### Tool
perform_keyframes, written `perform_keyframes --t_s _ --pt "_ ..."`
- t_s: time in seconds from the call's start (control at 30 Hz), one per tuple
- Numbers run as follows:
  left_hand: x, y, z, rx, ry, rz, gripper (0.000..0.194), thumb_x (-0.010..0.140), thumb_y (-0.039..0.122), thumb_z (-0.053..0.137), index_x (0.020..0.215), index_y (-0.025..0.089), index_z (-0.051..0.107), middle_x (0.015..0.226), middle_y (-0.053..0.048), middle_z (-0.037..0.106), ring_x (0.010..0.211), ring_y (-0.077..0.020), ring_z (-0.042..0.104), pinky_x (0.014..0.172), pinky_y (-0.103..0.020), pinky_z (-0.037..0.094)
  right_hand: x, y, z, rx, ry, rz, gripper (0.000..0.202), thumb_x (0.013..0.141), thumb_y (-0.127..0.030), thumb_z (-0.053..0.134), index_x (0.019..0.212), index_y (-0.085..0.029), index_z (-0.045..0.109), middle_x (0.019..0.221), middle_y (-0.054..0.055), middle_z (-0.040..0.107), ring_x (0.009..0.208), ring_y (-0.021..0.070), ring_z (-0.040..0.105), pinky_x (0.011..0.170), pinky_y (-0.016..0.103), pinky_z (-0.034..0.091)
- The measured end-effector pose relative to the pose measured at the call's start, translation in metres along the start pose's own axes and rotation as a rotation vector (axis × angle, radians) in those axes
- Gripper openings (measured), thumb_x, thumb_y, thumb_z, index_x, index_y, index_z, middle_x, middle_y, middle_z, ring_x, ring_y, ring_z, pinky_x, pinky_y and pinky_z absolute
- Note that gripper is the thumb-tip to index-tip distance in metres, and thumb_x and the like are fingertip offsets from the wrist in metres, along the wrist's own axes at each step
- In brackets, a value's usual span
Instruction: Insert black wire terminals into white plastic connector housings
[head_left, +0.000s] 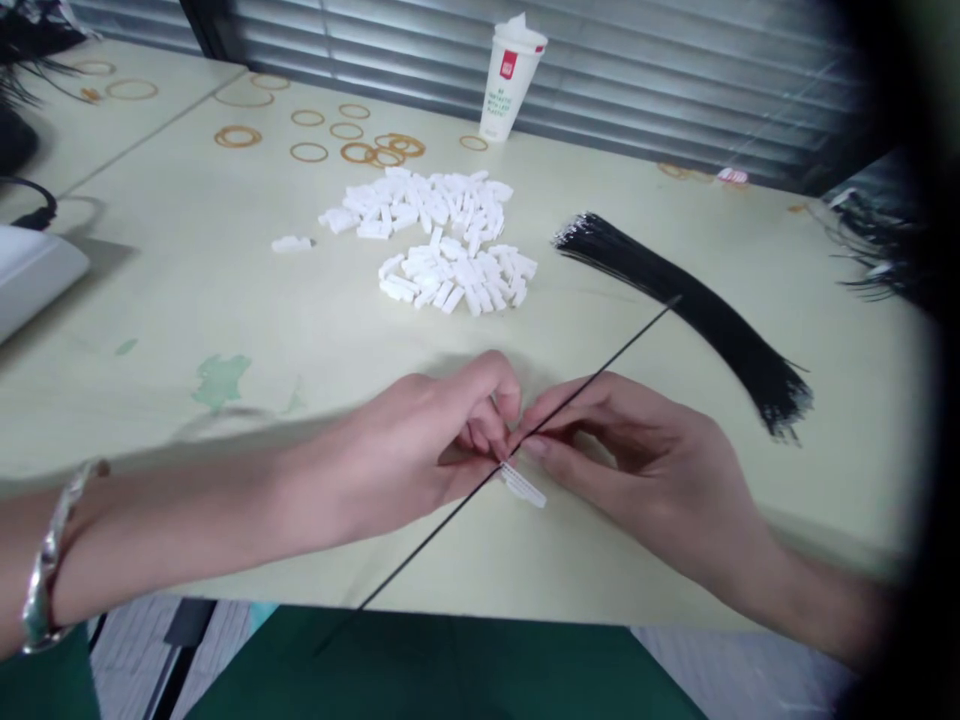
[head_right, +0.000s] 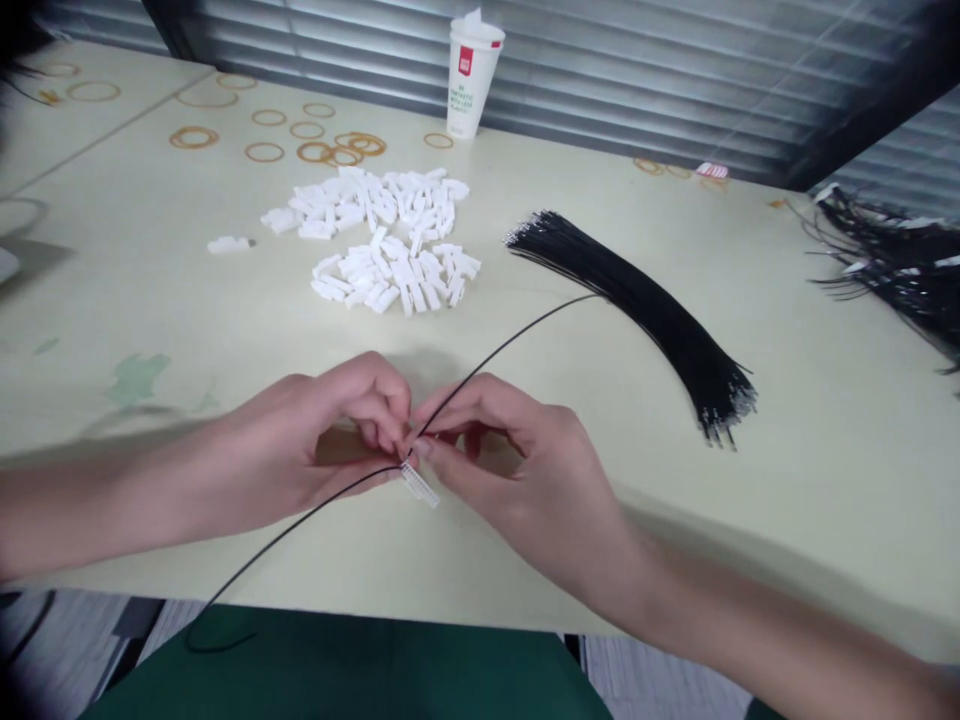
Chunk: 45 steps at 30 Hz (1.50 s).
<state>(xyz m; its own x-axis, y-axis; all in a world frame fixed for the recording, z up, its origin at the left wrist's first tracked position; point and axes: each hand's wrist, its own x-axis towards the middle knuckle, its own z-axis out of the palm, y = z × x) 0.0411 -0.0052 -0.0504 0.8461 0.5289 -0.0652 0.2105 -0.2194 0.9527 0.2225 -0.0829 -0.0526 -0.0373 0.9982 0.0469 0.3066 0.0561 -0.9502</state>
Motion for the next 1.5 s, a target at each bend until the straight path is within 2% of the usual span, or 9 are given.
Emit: perform_keyframes --t_s 0.13,0.3,0.5,0.73,0.83,1.1,1.27,1.4,1.5 --pt "-0.0001 -0.0013 -0.0023 0.013 -0.040 0.029 0.022 0.078 0.004 0.048 0.090 0.021 0.042 0.083 0.003 0.059 0.077 -0.0084 0.061 0.072 -0.020 0.053 -0.0022 -0.0007 0.0014 -0.052 -0.010 -0.037 0.020 0.074 -0.012 0.067 0.087 -0.026 0.061 0.088 -0.003 0.066 0.081 0.0111 0.062 0.066 0.019 0.052" --pt "-0.0005 -0.0004 -0.0029 0.066 -0.024 0.057 0.025 0.077 0.003 0.051 0.091 0.021 0.042 0.082 0.003 0.061 0.076 -0.0083 0.062 0.071 -0.019 0.053 -0.0041 -0.0012 0.0031 -0.164 0.015 -0.092 0.020 0.073 -0.014 0.067 0.087 -0.027 0.060 0.086 -0.004 0.065 0.078 0.0102 0.061 0.064 0.020 0.050" --pt "-0.0004 0.0008 -0.0033 0.085 -0.034 0.047 0.025 0.078 0.004 0.051 0.092 0.021 0.041 0.082 0.004 0.061 0.075 -0.0078 0.061 0.069 -0.018 0.052 -0.0056 -0.0010 0.0018 -0.260 -0.011 -0.121 0.018 0.076 -0.018 0.065 0.090 -0.027 0.060 0.088 -0.003 0.064 0.076 0.0098 0.060 0.064 0.021 0.051" --pt "0.0002 0.0019 -0.0047 0.104 -0.037 0.052 0.026 0.077 0.002 0.050 0.093 0.021 0.042 0.081 0.004 0.059 0.074 -0.0075 0.060 0.068 -0.017 0.052 -0.0052 -0.0044 0.0011 -0.496 -0.033 -0.330 0.017 0.081 -0.015 0.058 0.095 -0.024 0.058 0.083 -0.002 0.065 0.068 0.0097 0.060 0.058 0.022 0.051" --pt "0.0005 0.0022 -0.0053 0.115 -0.043 0.056 0.025 0.077 0.003 0.051 0.092 0.021 0.042 0.081 0.004 0.059 0.072 -0.0077 0.059 0.066 -0.017 0.052 -0.0041 -0.0044 0.0018 -0.521 -0.041 -0.406 0.019 0.081 -0.013 0.056 0.098 -0.023 0.055 0.087 -0.002 0.065 0.073 0.0092 0.060 0.061 0.020 0.052" --pt "-0.0003 0.0049 -0.0030 0.167 -0.026 0.056 0.023 0.078 0.005 0.052 0.089 0.021 0.041 0.078 0.005 0.053 0.071 -0.0057 0.055 0.059 -0.012 0.047 -0.0053 -0.0054 0.0025 -0.567 -0.053 -0.398 0.017 0.081 -0.010 0.054 0.092 -0.022 0.050 0.083 -0.003 0.063 0.067 0.0082 0.059 0.051 0.018 0.048" --pt "-0.0013 0.0060 -0.0016 0.245 -0.019 0.058 0.023 0.080 0.006 0.052 0.090 0.021 0.039 0.077 0.006 0.049 0.065 -0.0042 0.051 0.054 -0.011 0.042 -0.0033 -0.0065 0.0035 -0.570 -0.075 -0.378 0.015 0.082 -0.011 0.055 0.087 -0.022 0.047 0.084 -0.003 0.062 0.068 0.0071 0.060 0.052 0.017 0.048" --pt "-0.0009 0.0055 -0.0018 0.273 -0.026 0.064 0.024 0.079 0.005 0.052 0.089 0.021 0.038 0.077 0.006 0.048 0.065 -0.0050 0.050 0.054 -0.013 0.041 -0.0026 -0.0046 0.0033 -0.583 -0.074 -0.392 0.016 0.082 -0.010 0.056 0.089 -0.022 0.048 0.084 -0.003 0.063 0.069 0.0072 0.061 0.054 0.017 0.047" --pt "-0.0005 0.0064 -0.0024 0.277 -0.046 0.062 0.023 0.079 0.005 0.051 0.088 0.021 0.037 0.078 0.005 0.048 0.066 -0.0061 0.050 0.054 -0.014 0.041 -0.0023 -0.0038 0.0039 -0.520 -0.081 -0.347 0.013 0.082 -0.013 0.055 0.090 -0.023 0.050 0.086 -0.003 0.064 0.073 0.0083 0.062 0.058 0.018 0.050"
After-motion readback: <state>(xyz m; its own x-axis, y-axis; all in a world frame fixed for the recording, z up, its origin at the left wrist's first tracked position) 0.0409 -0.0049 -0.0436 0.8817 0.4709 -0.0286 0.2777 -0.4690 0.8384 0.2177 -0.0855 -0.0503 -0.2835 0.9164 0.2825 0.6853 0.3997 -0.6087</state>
